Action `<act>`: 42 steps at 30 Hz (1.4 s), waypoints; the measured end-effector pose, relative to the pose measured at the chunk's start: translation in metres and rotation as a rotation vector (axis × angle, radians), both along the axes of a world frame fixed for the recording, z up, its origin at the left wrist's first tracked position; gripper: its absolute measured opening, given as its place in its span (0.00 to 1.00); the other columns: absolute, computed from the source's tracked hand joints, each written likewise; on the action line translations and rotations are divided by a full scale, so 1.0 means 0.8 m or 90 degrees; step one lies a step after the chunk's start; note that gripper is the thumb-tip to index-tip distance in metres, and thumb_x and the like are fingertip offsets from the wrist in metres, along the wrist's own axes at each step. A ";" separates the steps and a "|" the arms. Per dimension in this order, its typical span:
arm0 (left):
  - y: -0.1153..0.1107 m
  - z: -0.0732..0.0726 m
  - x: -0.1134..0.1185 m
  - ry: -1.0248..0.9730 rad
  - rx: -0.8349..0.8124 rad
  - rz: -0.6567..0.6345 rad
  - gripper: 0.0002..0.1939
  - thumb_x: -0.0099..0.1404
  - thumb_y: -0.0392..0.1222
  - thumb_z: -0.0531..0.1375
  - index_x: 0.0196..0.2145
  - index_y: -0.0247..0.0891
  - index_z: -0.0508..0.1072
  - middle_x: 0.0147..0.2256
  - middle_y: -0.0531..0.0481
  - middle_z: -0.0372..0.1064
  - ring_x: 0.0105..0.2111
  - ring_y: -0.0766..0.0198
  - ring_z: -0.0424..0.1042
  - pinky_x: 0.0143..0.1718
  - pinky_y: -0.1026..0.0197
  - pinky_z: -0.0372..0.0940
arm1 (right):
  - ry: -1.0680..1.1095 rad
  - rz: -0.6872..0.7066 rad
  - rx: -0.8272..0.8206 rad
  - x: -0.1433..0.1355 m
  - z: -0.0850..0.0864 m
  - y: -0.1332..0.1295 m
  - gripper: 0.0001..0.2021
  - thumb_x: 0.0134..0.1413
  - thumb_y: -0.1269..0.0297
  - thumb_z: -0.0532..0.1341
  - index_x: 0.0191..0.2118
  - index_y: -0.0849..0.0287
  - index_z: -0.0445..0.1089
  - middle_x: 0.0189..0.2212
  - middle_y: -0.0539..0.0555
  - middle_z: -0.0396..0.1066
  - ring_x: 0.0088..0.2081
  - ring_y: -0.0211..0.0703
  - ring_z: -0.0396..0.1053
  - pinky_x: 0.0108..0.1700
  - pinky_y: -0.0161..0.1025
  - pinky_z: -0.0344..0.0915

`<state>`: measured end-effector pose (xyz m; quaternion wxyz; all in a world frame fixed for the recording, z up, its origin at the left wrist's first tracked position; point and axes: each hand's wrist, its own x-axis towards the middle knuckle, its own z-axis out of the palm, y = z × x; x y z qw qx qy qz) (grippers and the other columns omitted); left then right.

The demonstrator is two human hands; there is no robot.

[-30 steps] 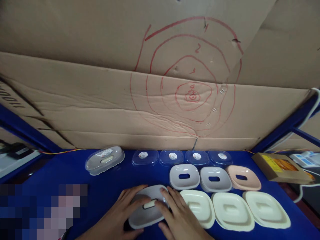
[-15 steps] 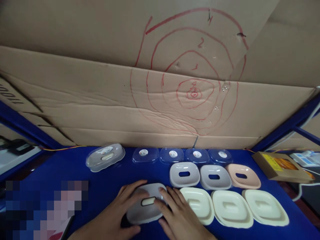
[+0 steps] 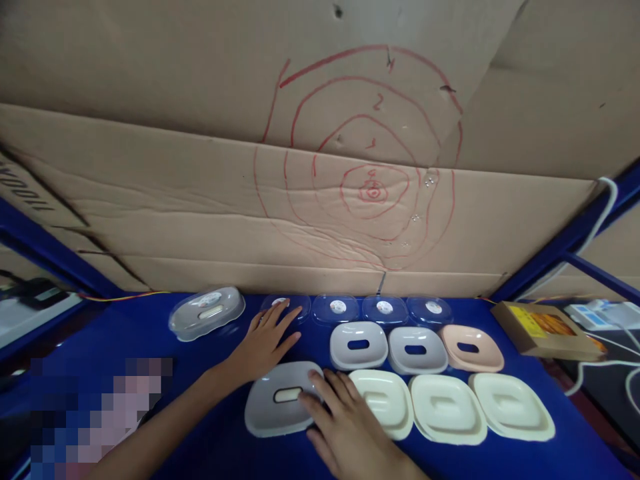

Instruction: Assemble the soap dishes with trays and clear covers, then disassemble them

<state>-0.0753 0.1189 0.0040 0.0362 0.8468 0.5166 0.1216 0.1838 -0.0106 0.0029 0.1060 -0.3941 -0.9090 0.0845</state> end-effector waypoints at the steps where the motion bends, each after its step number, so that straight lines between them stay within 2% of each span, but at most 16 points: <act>1: 0.005 -0.001 0.001 0.008 -0.002 0.002 0.27 0.81 0.46 0.53 0.73 0.42 0.62 0.74 0.33 0.56 0.73 0.40 0.57 0.70 0.31 0.56 | 0.005 0.001 0.001 0.001 -0.001 0.000 0.33 0.70 0.69 0.62 0.76 0.47 0.58 0.78 0.54 0.54 0.75 0.58 0.59 0.73 0.58 0.63; 5: 0.016 0.000 -0.003 0.024 -0.007 0.009 0.29 0.78 0.40 0.55 0.74 0.44 0.62 0.75 0.31 0.54 0.73 0.39 0.57 0.69 0.31 0.55 | 0.017 -0.002 0.007 0.003 -0.005 -0.002 0.32 0.73 0.67 0.61 0.77 0.46 0.56 0.78 0.53 0.52 0.75 0.57 0.57 0.74 0.57 0.61; 9: 0.029 0.007 -0.011 0.041 -0.027 0.041 0.36 0.74 0.50 0.62 0.75 0.41 0.60 0.76 0.28 0.50 0.74 0.32 0.54 0.67 0.27 0.54 | 0.022 0.000 0.003 0.004 -0.006 -0.002 0.31 0.74 0.66 0.60 0.77 0.47 0.55 0.79 0.53 0.51 0.76 0.56 0.56 0.75 0.57 0.60; 13: 0.043 0.018 -0.015 0.048 -0.033 0.057 0.42 0.69 0.53 0.65 0.75 0.41 0.59 0.72 0.29 0.59 0.69 0.31 0.61 0.64 0.31 0.60 | 0.019 0.001 0.005 0.004 -0.005 -0.002 0.31 0.75 0.65 0.59 0.77 0.46 0.55 0.79 0.52 0.50 0.76 0.55 0.56 0.75 0.57 0.61; 16: 0.043 0.025 -0.013 0.048 -0.026 0.062 0.40 0.67 0.54 0.67 0.72 0.41 0.65 0.66 0.31 0.68 0.65 0.31 0.66 0.63 0.32 0.60 | 0.012 -0.006 0.021 0.004 -0.004 -0.002 0.31 0.74 0.65 0.61 0.77 0.46 0.56 0.79 0.52 0.51 0.75 0.56 0.58 0.74 0.56 0.62; 18: 0.036 0.026 -0.011 0.042 -0.012 0.075 0.38 0.66 0.56 0.67 0.69 0.40 0.68 0.62 0.31 0.71 0.63 0.31 0.67 0.63 0.30 0.59 | 0.010 -0.005 0.025 0.005 -0.004 -0.002 0.32 0.73 0.64 0.62 0.77 0.46 0.56 0.78 0.53 0.53 0.74 0.56 0.59 0.73 0.56 0.63; 20: 0.022 0.026 -0.012 0.031 0.005 0.090 0.38 0.68 0.57 0.66 0.69 0.38 0.67 0.61 0.30 0.70 0.62 0.31 0.68 0.64 0.29 0.58 | 0.008 0.001 0.027 0.006 -0.004 -0.002 0.32 0.73 0.63 0.62 0.77 0.45 0.56 0.78 0.52 0.53 0.74 0.56 0.59 0.73 0.55 0.63; 24: -0.021 0.018 -0.027 -0.088 0.046 0.051 0.41 0.68 0.56 0.67 0.72 0.39 0.62 0.62 0.34 0.67 0.62 0.39 0.69 0.64 0.38 0.64 | 0.016 0.011 0.040 0.007 -0.005 0.001 0.30 0.73 0.63 0.62 0.75 0.47 0.58 0.77 0.53 0.56 0.74 0.54 0.60 0.74 0.54 0.61; 26: -0.043 0.010 -0.038 -0.141 0.034 0.002 0.42 0.67 0.55 0.68 0.73 0.45 0.61 0.64 0.38 0.66 0.62 0.41 0.70 0.63 0.40 0.67 | 0.033 0.013 0.057 0.005 -0.004 0.003 0.27 0.72 0.65 0.62 0.72 0.49 0.63 0.74 0.55 0.62 0.73 0.55 0.63 0.74 0.54 0.62; 29: -0.070 -0.002 -0.049 -0.171 0.000 -0.024 0.42 0.67 0.53 0.69 0.74 0.49 0.60 0.65 0.39 0.65 0.62 0.41 0.70 0.62 0.38 0.68 | 0.077 -0.002 0.081 0.000 -0.003 0.006 0.22 0.69 0.69 0.62 0.65 0.52 0.68 0.67 0.58 0.71 0.69 0.55 0.68 0.72 0.55 0.65; 34: -0.094 -0.008 -0.047 -0.190 -0.073 -0.045 0.44 0.64 0.49 0.71 0.74 0.50 0.61 0.66 0.38 0.64 0.63 0.40 0.69 0.63 0.36 0.68 | 0.150 -0.069 0.049 -0.008 -0.005 0.004 0.18 0.61 0.73 0.64 0.55 0.56 0.68 0.59 0.64 0.73 0.62 0.56 0.75 0.63 0.50 0.75; 36: -0.100 -0.006 -0.043 -0.183 -0.092 -0.076 0.47 0.61 0.48 0.74 0.74 0.53 0.61 0.67 0.40 0.64 0.63 0.39 0.68 0.64 0.36 0.68 | 0.169 -0.095 0.043 -0.007 -0.010 0.003 0.19 0.61 0.73 0.64 0.56 0.56 0.66 0.58 0.65 0.73 0.59 0.56 0.76 0.59 0.48 0.78; 38: -0.105 -0.004 -0.042 -0.175 -0.098 -0.100 0.50 0.59 0.49 0.75 0.74 0.55 0.60 0.67 0.41 0.64 0.64 0.38 0.68 0.64 0.36 0.68 | 0.173 -0.104 0.058 -0.005 -0.018 0.003 0.24 0.62 0.73 0.63 0.62 0.57 0.63 0.59 0.67 0.72 0.60 0.57 0.76 0.59 0.48 0.78; 42: -0.111 -0.006 -0.040 -0.168 -0.089 -0.111 0.53 0.57 0.51 0.77 0.75 0.56 0.58 0.68 0.41 0.64 0.64 0.38 0.69 0.64 0.36 0.69 | 0.131 -0.102 0.100 -0.001 -0.028 0.004 0.34 0.64 0.72 0.63 0.72 0.60 0.54 0.69 0.71 0.64 0.67 0.58 0.71 0.62 0.49 0.76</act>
